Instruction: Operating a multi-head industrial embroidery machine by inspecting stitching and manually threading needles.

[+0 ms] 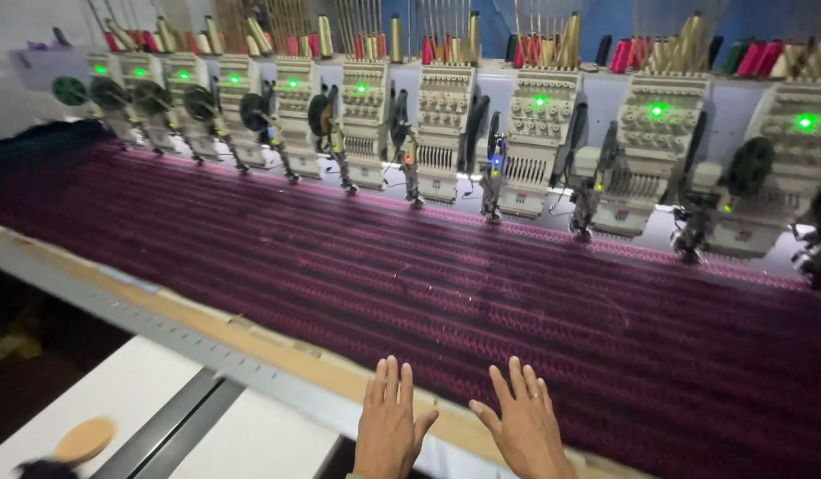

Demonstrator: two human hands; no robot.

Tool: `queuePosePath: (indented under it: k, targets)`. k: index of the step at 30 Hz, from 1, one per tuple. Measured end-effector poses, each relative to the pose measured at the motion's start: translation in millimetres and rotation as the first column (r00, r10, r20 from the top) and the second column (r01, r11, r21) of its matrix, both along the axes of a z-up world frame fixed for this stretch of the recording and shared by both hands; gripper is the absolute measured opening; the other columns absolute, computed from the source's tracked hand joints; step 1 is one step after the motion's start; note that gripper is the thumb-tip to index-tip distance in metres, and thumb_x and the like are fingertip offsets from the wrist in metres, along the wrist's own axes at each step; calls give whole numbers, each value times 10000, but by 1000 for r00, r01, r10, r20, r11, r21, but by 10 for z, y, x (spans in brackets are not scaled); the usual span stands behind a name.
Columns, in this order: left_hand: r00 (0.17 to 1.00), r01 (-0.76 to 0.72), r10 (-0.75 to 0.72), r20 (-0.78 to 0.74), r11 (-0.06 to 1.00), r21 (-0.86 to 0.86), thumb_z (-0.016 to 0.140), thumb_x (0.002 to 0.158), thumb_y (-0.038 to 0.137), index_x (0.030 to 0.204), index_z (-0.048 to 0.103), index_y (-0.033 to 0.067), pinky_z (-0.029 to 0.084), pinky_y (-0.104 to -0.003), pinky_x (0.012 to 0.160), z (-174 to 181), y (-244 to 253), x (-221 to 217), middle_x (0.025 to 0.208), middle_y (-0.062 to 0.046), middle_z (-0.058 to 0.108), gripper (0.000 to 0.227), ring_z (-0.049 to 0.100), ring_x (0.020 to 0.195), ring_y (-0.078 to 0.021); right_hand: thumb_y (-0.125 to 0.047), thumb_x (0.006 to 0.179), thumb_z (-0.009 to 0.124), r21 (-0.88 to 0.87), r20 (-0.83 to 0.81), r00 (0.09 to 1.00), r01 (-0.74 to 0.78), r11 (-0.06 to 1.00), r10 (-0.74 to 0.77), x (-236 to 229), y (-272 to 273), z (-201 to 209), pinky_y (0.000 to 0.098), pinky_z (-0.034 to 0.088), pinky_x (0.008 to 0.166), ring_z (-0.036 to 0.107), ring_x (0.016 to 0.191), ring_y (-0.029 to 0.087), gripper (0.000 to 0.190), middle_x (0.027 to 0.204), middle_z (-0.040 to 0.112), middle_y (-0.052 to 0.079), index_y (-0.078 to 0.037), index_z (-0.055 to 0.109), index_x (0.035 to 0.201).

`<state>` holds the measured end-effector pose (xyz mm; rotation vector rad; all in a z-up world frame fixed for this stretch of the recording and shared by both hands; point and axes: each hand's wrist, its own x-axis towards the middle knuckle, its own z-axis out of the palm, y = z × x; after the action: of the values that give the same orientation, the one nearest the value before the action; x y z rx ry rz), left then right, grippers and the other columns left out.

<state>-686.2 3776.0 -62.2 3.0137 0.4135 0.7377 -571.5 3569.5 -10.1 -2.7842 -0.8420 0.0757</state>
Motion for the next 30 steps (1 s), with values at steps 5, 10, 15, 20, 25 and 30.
queuePosePath:
  k: [5, 10, 15, 20, 25, 30]
  targets:
    - [998, 13, -13, 61, 1000, -9, 606, 961, 609, 1547, 338, -10, 212, -530, 1209, -50, 531, 1127, 1615, -287, 298, 893, 234, 1517, -420, -665, 1011, 411, -21, -56, 998, 6, 1000, -8, 1014, 644, 84, 486, 56, 1290, 25, 1602, 314, 775, 1729, 44, 109, -229, 222, 1622]
    - [994, 56, -51, 100, 997, -49, 665, 931, 580, 1532, 372, -13, 248, -520, 1207, -220, 1014, 2024, 1601, -284, 338, 894, 281, 1503, -423, -652, 995, 472, 49, 147, 988, -58, 997, 50, 2003, 1230, -358, 524, 145, 1248, 167, 1554, 384, 769, 1688, 181, 177, -186, 325, 1589]
    - [994, 82, -83, 76, 997, 5, 674, 903, 647, 1564, 332, 17, 239, -517, 1203, -790, 1644, 2898, 1636, -273, 281, 975, 232, 1529, -414, -681, 984, 499, 9, 159, 987, -30, 1000, 28, 2732, 1935, -639, 540, 176, 1236, 201, 1539, 381, 782, 1675, 219, 167, -208, 343, 1585]
    - [990, 62, -66, 127, 997, 38, 738, 812, 677, 1582, 323, 59, 281, -488, 1198, -1210, 2145, 3687, 1648, -232, 289, 1071, 259, 1532, -382, -690, 915, 590, 61, 389, 921, -16, 998, -9, 3487, 2608, -1293, 553, 273, 1193, 307, 1499, 392, 803, 1649, 308, 176, -209, 429, 1537]
    - [978, 36, -41, 202, 999, 29, 630, 834, 746, 1574, 371, 94, 325, -467, 1186, -1835, 2594, 4444, 1622, -205, 366, 1020, 328, 1510, -365, -746, 802, 643, 156, 587, 803, 11, 988, -101, 4145, 3183, -1973, 525, 348, 1181, 385, 1496, 349, 861, 1642, 389, 120, -272, 492, 1505]
    - [971, -34, 19, 236, 998, 60, 502, 907, 619, 1592, 352, 116, 355, -452, 1174, -2263, 2959, 5055, 1639, -181, 356, 862, 360, 1503, -349, -588, 769, 763, 128, 519, 851, 16, 992, -81, 4723, 3734, -2397, 560, 423, 1101, 389, 1467, 382, 820, 1618, 385, 150, -227, 525, 1466]
